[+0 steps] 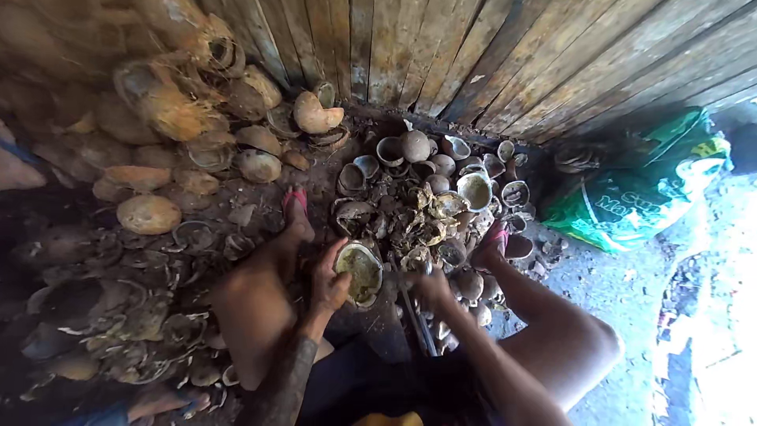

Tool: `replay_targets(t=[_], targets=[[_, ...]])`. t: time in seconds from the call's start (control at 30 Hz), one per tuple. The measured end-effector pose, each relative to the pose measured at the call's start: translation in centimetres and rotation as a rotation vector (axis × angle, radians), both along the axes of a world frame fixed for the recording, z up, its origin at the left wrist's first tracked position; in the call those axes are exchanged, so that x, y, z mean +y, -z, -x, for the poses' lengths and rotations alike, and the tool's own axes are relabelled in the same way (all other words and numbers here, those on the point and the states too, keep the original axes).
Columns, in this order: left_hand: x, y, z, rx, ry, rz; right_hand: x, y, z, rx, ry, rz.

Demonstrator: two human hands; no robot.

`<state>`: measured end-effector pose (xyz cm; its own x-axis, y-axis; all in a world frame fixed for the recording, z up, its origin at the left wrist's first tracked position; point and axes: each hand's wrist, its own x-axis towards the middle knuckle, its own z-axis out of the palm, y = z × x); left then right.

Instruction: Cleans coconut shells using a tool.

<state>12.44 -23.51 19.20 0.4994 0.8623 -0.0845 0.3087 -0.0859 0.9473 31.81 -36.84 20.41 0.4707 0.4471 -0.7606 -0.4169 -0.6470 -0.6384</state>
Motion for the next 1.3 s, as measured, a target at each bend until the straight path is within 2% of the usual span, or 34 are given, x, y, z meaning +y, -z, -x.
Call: replay_targets(t=[0.1, 0.2, 0.23, 0.3, 0.4, 0.5, 0.6, 0.7, 0.77, 0.87, 0.9, 1.0, 1.07, 1.13, 1.2, 1.3], targets=[[0.2, -0.5, -0.5, 0.001, -0.016, 0.010, 2.4, 0.3, -3.0, -0.138, -0.314, -0.065], [0.0, -0.9, -0.8, 0.051, -0.028, 0.011, 2.1, -2.6, -1.0, -0.454, -0.653, -0.196], [-0.3, -1.0, -0.6, 0.078, -0.035, 0.016, 1.3, -3.5, 0.5, -0.493, -0.681, -0.185], [-0.7, -1.4, -0.3, 0.113, -0.062, -0.007, -1.2, -3.9, 3.6, -0.496, -0.467, -0.176], [-2.1, -1.4, -0.3, 0.131, -0.160, -0.073, -4.2, -3.6, 6.5, -0.412, 0.059, -0.250], [-2.7, -1.6, 0.0, 0.162, -0.145, -0.085, -3.4, -2.7, 8.1, -0.296, 0.282, -0.207], [-0.8, -0.8, -0.3, 0.127, -0.060, -0.087, -0.8, 2.3, 5.4, -0.408, 0.254, -0.240], [-0.6, 0.0, 0.0, 0.082, -0.022, -0.104, 0.0, 5.7, 1.1, -0.450, 0.079, -0.354], [0.1, -0.2, -0.1, 0.088, 0.006, -0.100, 0.8, 5.6, -0.6, -0.421, -0.024, -0.391], [0.6, -1.0, -0.1, 0.146, 0.062, -0.014, -1.9, 5.5, -0.3, -0.144, -0.048, -0.452], [0.9, -1.3, -0.2, 0.150, 0.053, -0.002, -2.6, 5.0, 0.7, -0.075, 0.000, -0.430], [0.2, -1.0, 0.3, 0.044, -0.094, -0.096, -3.7, 1.9, 5.5, -0.063, 0.258, -0.241], [-0.8, -0.5, 1.1, 0.000, -0.044, -0.136, -3.6, -1.1, 8.2, 0.027, 0.402, -0.113], [-1.4, 0.3, 1.0, -0.025, 0.000, -0.173, -2.9, -2.1, 8.8, 0.031, 0.482, -0.050], [-0.9, 0.6, 0.7, -0.094, -0.002, -0.162, -2.2, -1.4, 6.5, -0.084, 0.376, -0.077], [-1.2, 0.4, 0.8, -0.116, -0.012, -0.120, -1.0, 1.8, 0.1, -0.206, -0.044, -0.196]])
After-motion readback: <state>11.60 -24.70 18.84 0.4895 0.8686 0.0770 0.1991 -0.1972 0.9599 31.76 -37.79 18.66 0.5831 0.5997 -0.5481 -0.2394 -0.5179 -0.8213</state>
